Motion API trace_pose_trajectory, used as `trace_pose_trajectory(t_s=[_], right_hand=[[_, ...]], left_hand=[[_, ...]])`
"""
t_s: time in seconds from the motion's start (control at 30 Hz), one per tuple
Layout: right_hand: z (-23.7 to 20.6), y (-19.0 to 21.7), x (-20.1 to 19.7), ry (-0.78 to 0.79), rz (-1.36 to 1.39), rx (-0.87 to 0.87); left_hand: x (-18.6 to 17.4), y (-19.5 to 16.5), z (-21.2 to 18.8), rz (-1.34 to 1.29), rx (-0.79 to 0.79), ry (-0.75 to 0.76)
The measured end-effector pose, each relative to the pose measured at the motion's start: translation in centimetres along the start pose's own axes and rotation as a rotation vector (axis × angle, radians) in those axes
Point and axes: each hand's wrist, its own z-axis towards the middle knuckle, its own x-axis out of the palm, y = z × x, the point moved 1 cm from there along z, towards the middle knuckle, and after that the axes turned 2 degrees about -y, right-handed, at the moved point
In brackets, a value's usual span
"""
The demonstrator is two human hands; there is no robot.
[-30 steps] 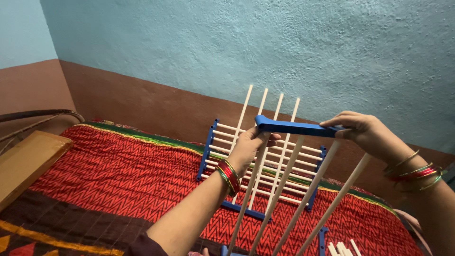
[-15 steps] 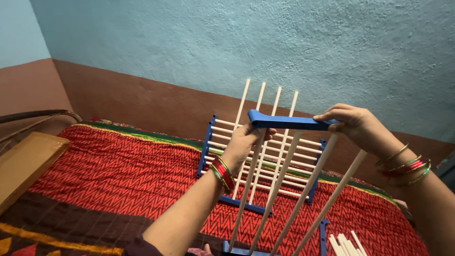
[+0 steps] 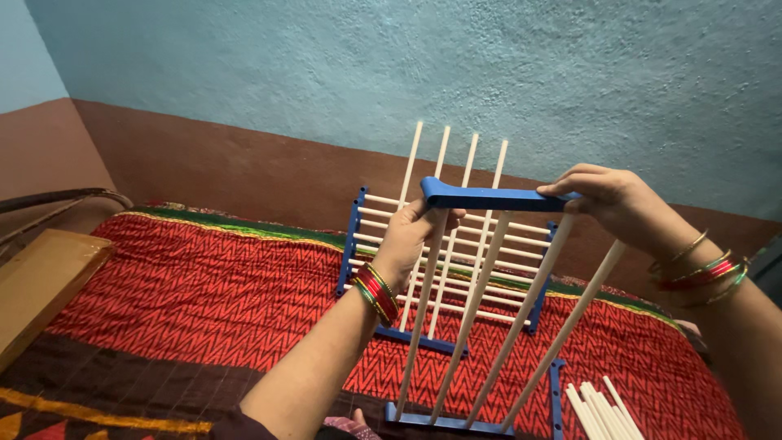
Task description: The person assembles a plastic pipe rack on a bed, inserting white tubes into blue plastic end frames to build horizontal rows, then standing the frame upright and attaching vertical tubes and a top blue rail, pressing each tube into its sockets by hand.
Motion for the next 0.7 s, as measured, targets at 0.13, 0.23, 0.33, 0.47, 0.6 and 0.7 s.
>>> trace_pose_trajectory(t_s=[0.13, 0.23, 0.33, 0.47, 0.6, 0.7], right_hand=[[0.0, 0.1, 0.1, 0.0, -0.039, 0.063], [0.1, 0.2, 0.3, -0.019, -0.027, 0.064], [0.1, 0.4, 0.3, -0.009, -0.039, 0.092], [0.2, 0.7, 0.2, 0.003, -0.055, 0.083], [0.2, 0.7, 0.1, 0.016, -0.008, 0.116], [0.4, 0.5, 0.0, 0.049, 0.019, 0.149]], left_hand=[[0.0, 0.0, -0.1, 0.013, -0.017, -0.007], [0.1, 0.1, -0.1, 0.014, -0.012, -0.017], [0.0, 0.2, -0.1, 0.008, 0.027, -0.011], [-0.1, 0.5, 0.0, 0.019, 0.073, 0.018], [-0.3, 0.4, -0.3, 0.107, 0.129, 0.036], [-0.4, 0.0, -1.0, 0.19, 0.131, 0.001]])
